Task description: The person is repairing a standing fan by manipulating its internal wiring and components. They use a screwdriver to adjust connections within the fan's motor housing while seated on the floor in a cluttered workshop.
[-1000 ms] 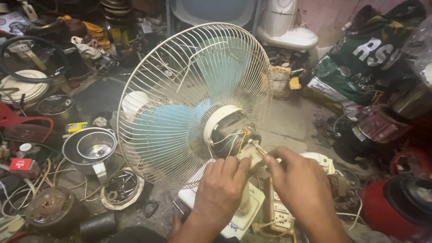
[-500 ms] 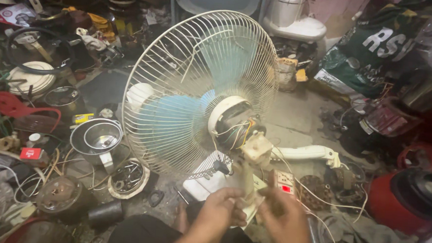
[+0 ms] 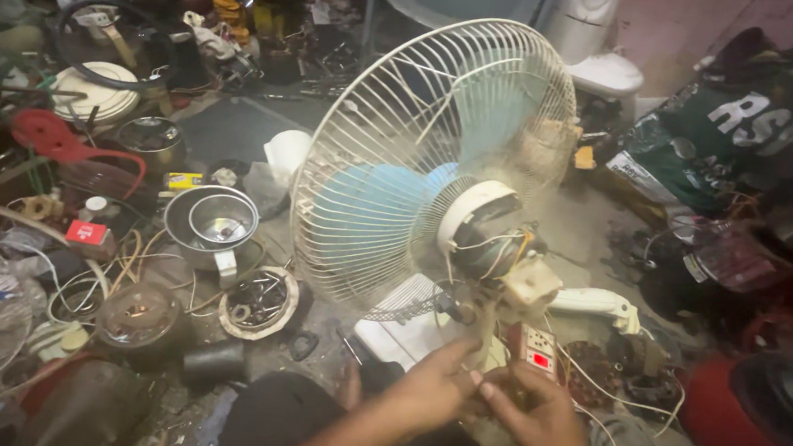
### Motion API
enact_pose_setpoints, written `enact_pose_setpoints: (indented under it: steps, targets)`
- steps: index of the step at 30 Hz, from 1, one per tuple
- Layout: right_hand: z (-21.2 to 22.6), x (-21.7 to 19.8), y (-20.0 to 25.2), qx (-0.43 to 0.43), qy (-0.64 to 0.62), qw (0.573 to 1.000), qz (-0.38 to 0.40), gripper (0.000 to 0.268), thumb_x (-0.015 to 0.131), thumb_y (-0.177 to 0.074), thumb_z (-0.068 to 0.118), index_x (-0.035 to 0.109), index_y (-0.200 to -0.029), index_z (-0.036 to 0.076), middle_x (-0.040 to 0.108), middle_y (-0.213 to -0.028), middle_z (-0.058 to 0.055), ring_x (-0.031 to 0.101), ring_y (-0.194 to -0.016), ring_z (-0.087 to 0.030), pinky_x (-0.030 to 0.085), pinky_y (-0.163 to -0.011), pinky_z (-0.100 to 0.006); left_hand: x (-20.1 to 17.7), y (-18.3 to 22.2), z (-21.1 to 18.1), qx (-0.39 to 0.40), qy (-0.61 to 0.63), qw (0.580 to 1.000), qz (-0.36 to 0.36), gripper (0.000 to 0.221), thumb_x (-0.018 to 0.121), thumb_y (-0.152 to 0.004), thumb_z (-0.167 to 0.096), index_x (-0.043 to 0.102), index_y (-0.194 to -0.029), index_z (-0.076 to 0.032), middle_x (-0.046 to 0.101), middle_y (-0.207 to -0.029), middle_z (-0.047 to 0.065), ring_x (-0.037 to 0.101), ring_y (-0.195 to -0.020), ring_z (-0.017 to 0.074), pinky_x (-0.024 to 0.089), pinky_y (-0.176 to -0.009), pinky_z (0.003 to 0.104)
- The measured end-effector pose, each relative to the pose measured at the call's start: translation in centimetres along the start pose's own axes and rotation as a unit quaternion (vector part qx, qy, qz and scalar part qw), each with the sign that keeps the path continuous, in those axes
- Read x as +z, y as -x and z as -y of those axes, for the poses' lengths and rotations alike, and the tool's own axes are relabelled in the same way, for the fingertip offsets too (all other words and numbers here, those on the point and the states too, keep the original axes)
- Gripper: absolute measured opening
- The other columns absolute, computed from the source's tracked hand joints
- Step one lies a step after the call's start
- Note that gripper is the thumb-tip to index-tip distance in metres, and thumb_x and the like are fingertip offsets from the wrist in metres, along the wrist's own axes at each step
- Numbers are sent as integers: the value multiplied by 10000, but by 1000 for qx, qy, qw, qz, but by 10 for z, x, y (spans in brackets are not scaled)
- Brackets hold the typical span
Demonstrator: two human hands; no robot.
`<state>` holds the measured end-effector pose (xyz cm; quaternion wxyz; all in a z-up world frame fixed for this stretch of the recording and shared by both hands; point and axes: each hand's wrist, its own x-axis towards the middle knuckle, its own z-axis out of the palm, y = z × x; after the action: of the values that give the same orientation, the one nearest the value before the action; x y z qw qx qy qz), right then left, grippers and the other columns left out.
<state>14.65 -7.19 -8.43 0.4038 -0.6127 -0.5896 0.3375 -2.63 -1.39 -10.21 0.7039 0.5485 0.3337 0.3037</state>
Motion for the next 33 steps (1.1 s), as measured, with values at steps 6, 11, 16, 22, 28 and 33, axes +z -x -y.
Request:
enact_pose_setpoints:
  steps: [6, 11, 16, 22, 28, 33]
  targets:
    - [12, 32, -14, 34, -96, 950, -295, 212, 763, -881, 120, 751, -1064, 13, 725, -820, -54, 633, -646, -117, 507, -508, -245, -33, 14, -84, 320, -481, 788, -212, 598, 659, -920, -144, 446, -1476, -87, 606, -1188, 180, 601, -1104, 366, 482, -956, 487]
    - [12, 45, -32, -43, -145, 931, -331, 224, 763, -902, 122, 739, -1085, -6, 732, -886, -37, 635, -737, -85, 496, -629, -220, -45, -21, -140, 460, -593, 639, -169, 763, 704, -751, -147, 444, -1466, -96, 442, -1499, 185, 384, -1390, 384, 304, -1131, 541]
    - [8, 29, -35, -13, -100, 927, -362, 217, 764, -903, 131, 746, -1074, -1, 746, -890, -49, 646, -753, -84, 512, -673, -235, -31, -41, -132, 468, -590, 639, -158, 701, 670, -819, -93, 453, -1479, -3, 494, -1506, 206, 441, -1436, 335, 318, -1221, 486]
    - [16, 19, -47, -51, -94, 905, -412, 162, 740, -933, 118, 729, -1040, -2, 744, -938, -48, 661, -840, -90, 527, -774, -242, -4, -59, -131, 469, -586, 629, -204, 600, 656, -783, -110, 537, -1347, 57, 584, -1331, 201, 538, -1294, 338, 351, -1187, 482]
    - [23, 14, -78, -83, -118, 873, -466, 136, 718, -953, 115, 704, -1029, 4, 723, -909, -30, 635, -788, -81, 515, -699, -254, 20, -68, -135, 437, -600, 619, -256, 564, 666, -836, -143, 547, -1354, 46, 594, -1260, 175, 548, -1227, 329, 367, -1166, 476]
    - [19, 22, -88, -110, -112, 874, -459, 112, 699, -972, 117, 681, -1011, 14, 692, -871, -27, 591, -734, -78, 497, -657, -248, 26, -72, -137, 432, -597, 628, -252, 640, 690, -758, -179, 536, -1338, 43, 595, -1285, 181, 543, -1238, 343, 364, -1153, 477]
